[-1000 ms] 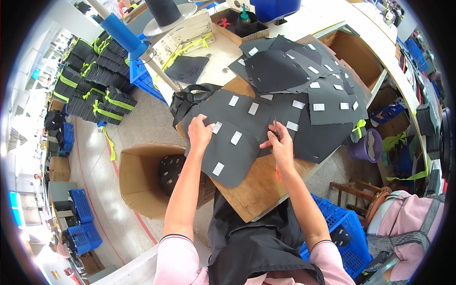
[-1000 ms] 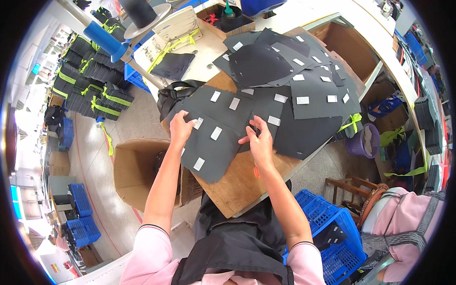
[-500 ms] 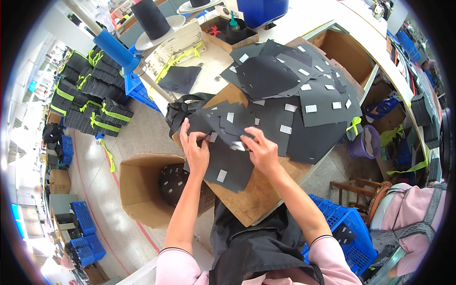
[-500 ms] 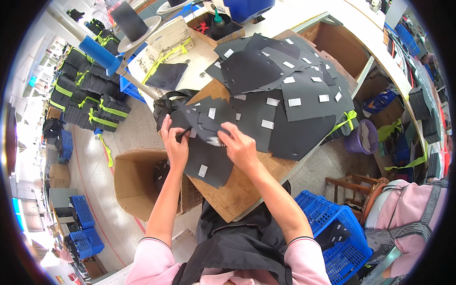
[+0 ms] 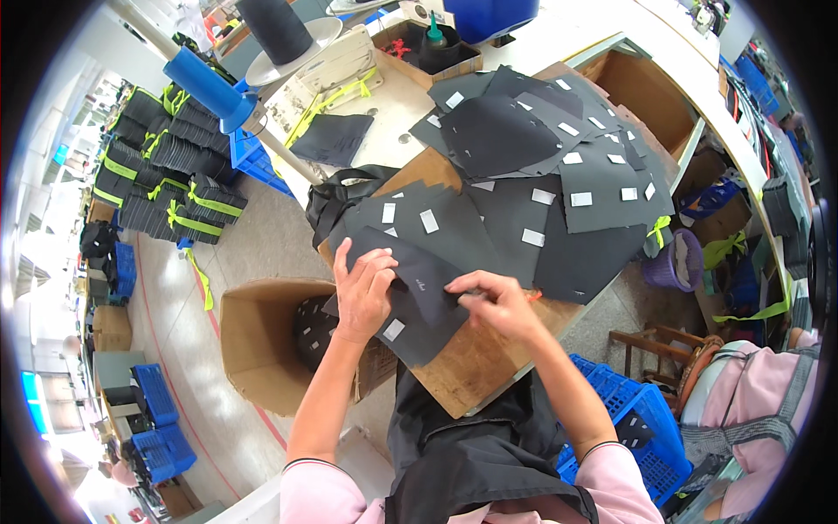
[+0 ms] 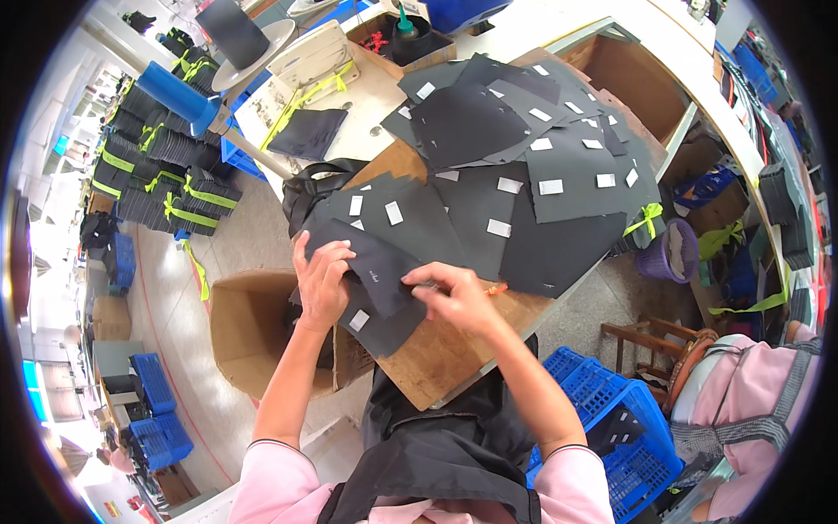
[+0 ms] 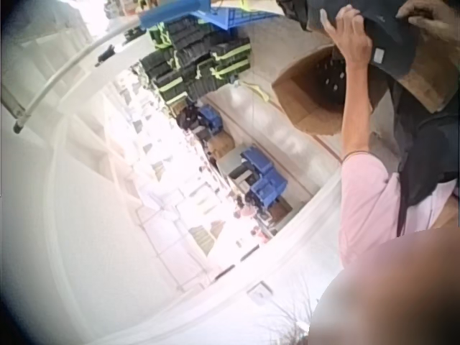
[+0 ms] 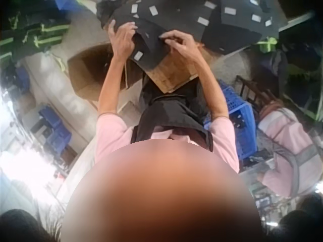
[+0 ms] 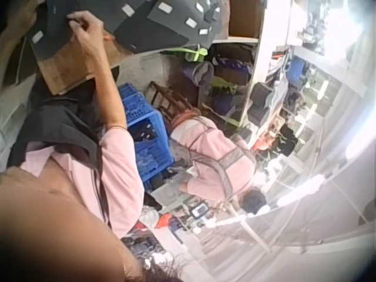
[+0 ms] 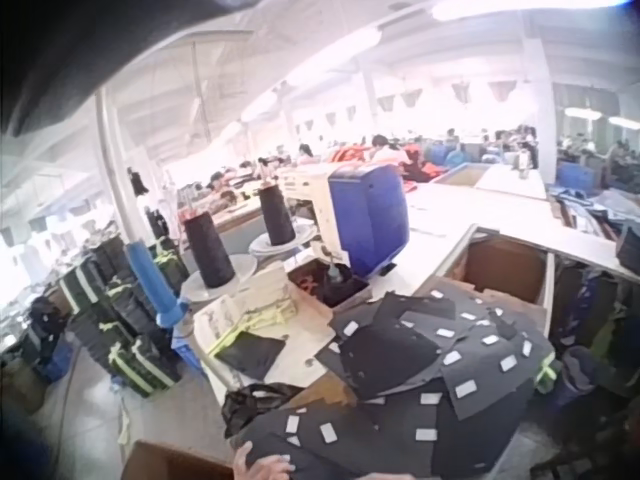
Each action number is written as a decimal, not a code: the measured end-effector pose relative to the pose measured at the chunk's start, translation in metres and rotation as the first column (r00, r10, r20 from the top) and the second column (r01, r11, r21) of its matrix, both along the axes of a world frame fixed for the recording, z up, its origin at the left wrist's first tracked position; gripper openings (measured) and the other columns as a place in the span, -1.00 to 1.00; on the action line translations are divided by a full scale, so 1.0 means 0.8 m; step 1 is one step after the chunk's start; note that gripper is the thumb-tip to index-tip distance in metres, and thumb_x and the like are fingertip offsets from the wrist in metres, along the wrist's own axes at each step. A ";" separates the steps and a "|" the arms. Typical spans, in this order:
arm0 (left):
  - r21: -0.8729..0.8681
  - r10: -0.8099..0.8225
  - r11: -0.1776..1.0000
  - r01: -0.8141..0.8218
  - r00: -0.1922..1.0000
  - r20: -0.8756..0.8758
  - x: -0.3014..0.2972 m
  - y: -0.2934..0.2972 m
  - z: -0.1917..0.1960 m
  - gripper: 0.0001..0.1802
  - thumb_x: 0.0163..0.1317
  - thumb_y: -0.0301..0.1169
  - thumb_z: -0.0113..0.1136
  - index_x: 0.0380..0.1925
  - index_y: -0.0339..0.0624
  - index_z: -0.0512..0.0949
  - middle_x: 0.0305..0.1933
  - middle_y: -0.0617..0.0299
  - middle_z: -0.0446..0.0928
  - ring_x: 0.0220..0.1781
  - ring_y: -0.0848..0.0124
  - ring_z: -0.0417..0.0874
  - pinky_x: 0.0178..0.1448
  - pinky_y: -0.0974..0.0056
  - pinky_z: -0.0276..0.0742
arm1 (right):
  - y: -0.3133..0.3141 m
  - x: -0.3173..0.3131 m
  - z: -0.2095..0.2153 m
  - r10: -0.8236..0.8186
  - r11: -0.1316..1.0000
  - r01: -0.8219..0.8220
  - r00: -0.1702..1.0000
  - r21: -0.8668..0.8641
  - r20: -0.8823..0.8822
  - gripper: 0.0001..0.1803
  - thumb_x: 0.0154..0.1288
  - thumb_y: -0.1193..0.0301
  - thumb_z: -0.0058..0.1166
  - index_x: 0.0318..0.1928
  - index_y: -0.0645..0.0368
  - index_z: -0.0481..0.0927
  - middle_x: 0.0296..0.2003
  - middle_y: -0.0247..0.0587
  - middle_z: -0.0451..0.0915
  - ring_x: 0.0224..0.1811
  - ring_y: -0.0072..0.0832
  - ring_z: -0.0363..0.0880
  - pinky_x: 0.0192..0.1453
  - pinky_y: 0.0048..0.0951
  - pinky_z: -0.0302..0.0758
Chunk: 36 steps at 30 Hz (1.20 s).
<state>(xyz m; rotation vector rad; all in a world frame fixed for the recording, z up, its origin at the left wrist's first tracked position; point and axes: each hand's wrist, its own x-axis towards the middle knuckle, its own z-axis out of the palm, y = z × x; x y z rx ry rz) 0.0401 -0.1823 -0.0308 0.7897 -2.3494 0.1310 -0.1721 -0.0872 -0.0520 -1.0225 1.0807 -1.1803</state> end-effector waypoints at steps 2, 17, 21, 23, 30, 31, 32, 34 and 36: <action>0.042 -0.098 0.994 0.098 0.995 0.011 0.000 -0.001 0.001 -0.85 -0.02 -0.62 0.09 -0.48 -0.14 0.37 -0.35 0.29 0.50 -0.11 0.38 0.58 0.31 -0.01 0.24 | -0.022 -0.015 0.018 -0.032 0.988 0.046 0.994 0.147 -0.101 -0.86 0.25 0.51 -0.01 -0.24 0.28 0.59 -0.25 -0.20 0.61 -0.64 -0.60 0.48 -0.54 -0.57 0.39; 0.292 -0.172 0.943 0.162 0.985 0.011 -0.016 0.005 -0.063 -0.58 -0.20 -0.68 0.10 -0.22 -0.18 0.56 -0.27 0.21 0.41 -0.13 0.23 0.47 0.24 0.05 0.32 | -0.178 0.029 -0.040 -0.237 0.963 0.012 0.522 -0.271 -0.819 -0.84 0.08 0.48 0.16 -0.28 0.18 0.56 -0.34 -0.27 0.49 -0.31 -0.17 0.54 -0.27 -0.25 0.43; 0.289 -0.108 0.952 0.101 0.994 0.009 -0.016 0.005 -0.058 -0.66 -0.14 -0.60 0.14 -0.26 -0.15 0.56 0.02 0.13 0.41 0.14 0.17 0.40 0.31 0.06 0.21 | -0.175 0.031 -0.051 -0.331 0.933 0.061 0.529 -0.354 -0.781 -0.88 0.10 0.49 0.15 -0.31 0.20 0.55 -0.37 -0.27 0.49 -0.42 -0.25 0.56 -0.32 -0.31 0.44; 0.282 -0.099 0.955 0.088 0.995 0.024 -0.022 0.002 -0.052 -0.65 -0.18 -0.60 0.16 -0.28 -0.15 0.55 0.15 0.08 0.38 0.25 0.13 0.34 0.34 0.04 0.16 | -0.172 0.024 -0.058 -0.355 0.932 0.203 0.671 -0.300 -0.651 -0.87 0.10 0.45 0.17 -0.33 0.20 0.55 -0.37 -0.23 0.52 -0.43 -0.23 0.58 -0.35 -0.28 0.46; 0.450 -0.138 0.886 0.115 0.990 0.020 -0.020 -0.016 -0.043 -0.64 -0.31 -0.58 0.18 -0.36 -0.14 0.55 0.34 -0.05 0.20 0.34 0.12 0.23 0.32 0.03 0.04 | -0.150 0.001 -0.043 -0.319 0.946 0.175 0.648 -0.272 -0.692 -0.83 0.09 0.46 0.18 -0.30 0.16 0.49 -0.37 -0.23 0.50 -0.48 -0.30 0.57 -0.40 -0.33 0.45; 0.451 -0.136 0.885 0.112 0.990 0.021 -0.019 -0.018 -0.045 -0.64 -0.31 -0.58 0.18 -0.36 -0.14 0.55 0.34 -0.05 0.20 0.34 0.12 0.23 0.32 0.03 0.04 | -0.147 0.001 -0.037 -0.378 0.916 0.074 0.493 -0.395 -0.784 -0.78 0.07 0.46 0.18 -0.26 0.12 0.46 -0.33 -0.25 0.49 -0.41 -0.27 0.57 -0.38 -0.29 0.46; 0.454 -0.139 0.885 0.107 0.990 0.037 -0.017 -0.019 -0.047 -0.65 -0.30 -0.58 0.17 -0.37 -0.14 0.54 0.34 -0.04 0.21 0.35 0.13 0.22 0.32 0.04 0.03 | -0.146 0.000 -0.032 -0.314 0.938 0.025 0.477 -0.345 -0.821 -0.72 0.04 0.46 0.19 -0.22 0.07 0.40 -0.25 -0.28 0.44 -0.32 -0.21 0.56 -0.35 -0.22 0.47; 0.455 -0.148 0.884 0.109 0.988 0.050 -0.020 -0.022 -0.048 -0.67 -0.29 -0.58 0.17 -0.37 -0.13 0.53 0.33 -0.02 0.22 0.35 0.14 0.22 0.32 0.05 0.02 | -0.146 -0.011 -0.032 -0.289 0.938 -0.037 0.467 -0.345 -0.836 -0.71 0.03 0.46 0.19 -0.23 0.06 0.41 -0.24 -0.27 0.43 -0.34 -0.20 0.56 -0.36 -0.21 0.47; 0.463 -0.154 0.878 0.118 0.987 0.039 -0.022 -0.023 -0.049 -0.68 -0.28 -0.56 0.18 -0.38 -0.12 0.51 0.32 0.02 0.24 0.35 0.16 0.22 0.32 0.06 -0.01 | -0.147 -0.018 -0.032 -0.261 0.935 -0.100 0.460 -0.341 -0.849 -0.71 0.02 0.46 0.20 -0.23 0.05 0.41 -0.24 -0.27 0.41 -0.36 -0.20 0.55 -0.36 -0.21 0.47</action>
